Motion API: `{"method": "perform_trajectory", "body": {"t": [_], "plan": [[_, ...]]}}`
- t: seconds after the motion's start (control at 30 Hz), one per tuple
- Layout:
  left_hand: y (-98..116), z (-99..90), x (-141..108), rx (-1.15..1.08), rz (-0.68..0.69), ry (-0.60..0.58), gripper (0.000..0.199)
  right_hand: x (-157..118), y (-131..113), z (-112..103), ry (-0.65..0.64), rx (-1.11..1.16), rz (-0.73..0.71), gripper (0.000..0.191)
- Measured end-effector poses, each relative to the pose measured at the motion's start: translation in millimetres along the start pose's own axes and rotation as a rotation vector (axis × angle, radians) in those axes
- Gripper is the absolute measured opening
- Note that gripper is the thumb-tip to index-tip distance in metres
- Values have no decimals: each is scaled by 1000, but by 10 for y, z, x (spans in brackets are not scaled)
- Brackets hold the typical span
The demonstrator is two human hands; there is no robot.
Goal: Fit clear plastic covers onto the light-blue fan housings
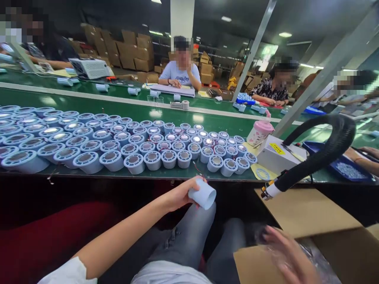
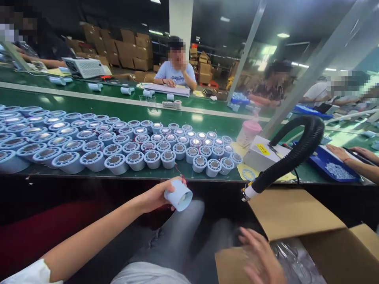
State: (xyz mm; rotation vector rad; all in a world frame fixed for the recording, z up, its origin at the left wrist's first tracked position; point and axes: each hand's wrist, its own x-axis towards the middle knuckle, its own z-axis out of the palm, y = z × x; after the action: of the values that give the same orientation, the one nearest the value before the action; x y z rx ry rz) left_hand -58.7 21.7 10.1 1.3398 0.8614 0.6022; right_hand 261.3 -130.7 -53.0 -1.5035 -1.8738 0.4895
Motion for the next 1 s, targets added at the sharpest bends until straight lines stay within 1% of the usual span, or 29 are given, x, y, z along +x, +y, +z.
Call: {"method": "perform_trajectory", "body": {"t": [0.07, 0.13, 0.17, 0.2, 0.23, 0.33, 0.37, 0.4, 0.43, 0.53, 0.57, 0.63, 0.67, 0.7, 0.77, 0.8, 0.87, 0.9, 0.97, 1.0], "plan": [[-130, 67, 49, -140, -126, -121, 45, 274, -363, 204, -85, -185, -230, 51], [-228, 115, 101, -238, -234, -227, 47, 574, -677, 372, -14, -321, -331, 52], [-256, 126, 121, -233, -263, -274, 46, 713, -790, 437, 5, -384, -349, 52], [-268, 129, 138, -181, -258, -314, 42, 835, -868, 488, 12, -443, -344, 51], [-264, 124, 151, -99, -215, -350, 37, 934, -913, 524, 0, -490, -334, 51], [-199, 70, 195, 230, 53, -390, 22, 1094, -908, 552, -93, -541, -311, 47], [-177, 46, 217, 301, 114, -384, 21, 1106, -885, 542, -102, -536, -310, 44], [-162, 20, 245, 330, 122, -377, 21, 1103, -863, 527, -91, -529, -306, 40], [-156, -5, 278, 320, 73, -372, 23, 1089, -848, 512, -67, -524, -300, 38], [-177, -61, 392, 149, -173, -368, 29, 1030, -853, 495, -8, -519, -291, 39], [-186, -70, 427, 96, -227, -381, 32, 1019, -869, 506, -7, -529, -294, 41], [-186, -73, 479, 63, -273, -442, 34, 1022, -907, 547, -5, -577, -274, 48], [-173, -67, 494, 96, -262, -482, 32, 1035, -923, 570, -14, -605, -246, 51], [-155, -58, 500, 159, -222, -521, 30, 1052, -933, 591, -32, -626, -207, 52], [-112, -33, 486, 331, -69, -550, 25, 1077, -940, 612, -98, -640, -113, 48], [-95, -18, 466, 409, 23, -535, 24, 1076, -938, 610, -134, -630, -72, 44], [-91, 18, 406, 477, 169, -462, 21, 1038, -935, 588, -182, -549, 4, 34], [-106, 40, 368, 475, 208, -416, 20, 1002, -938, 569, -194, -471, 39, 28], [-168, 94, 287, 424, 247, -321, 22, 916, -957, 522, -195, -267, 119, 14], [-210, 127, 248, 386, 255, -274, 30, 871, -972, 495, -186, -166, 161, 8]]}}
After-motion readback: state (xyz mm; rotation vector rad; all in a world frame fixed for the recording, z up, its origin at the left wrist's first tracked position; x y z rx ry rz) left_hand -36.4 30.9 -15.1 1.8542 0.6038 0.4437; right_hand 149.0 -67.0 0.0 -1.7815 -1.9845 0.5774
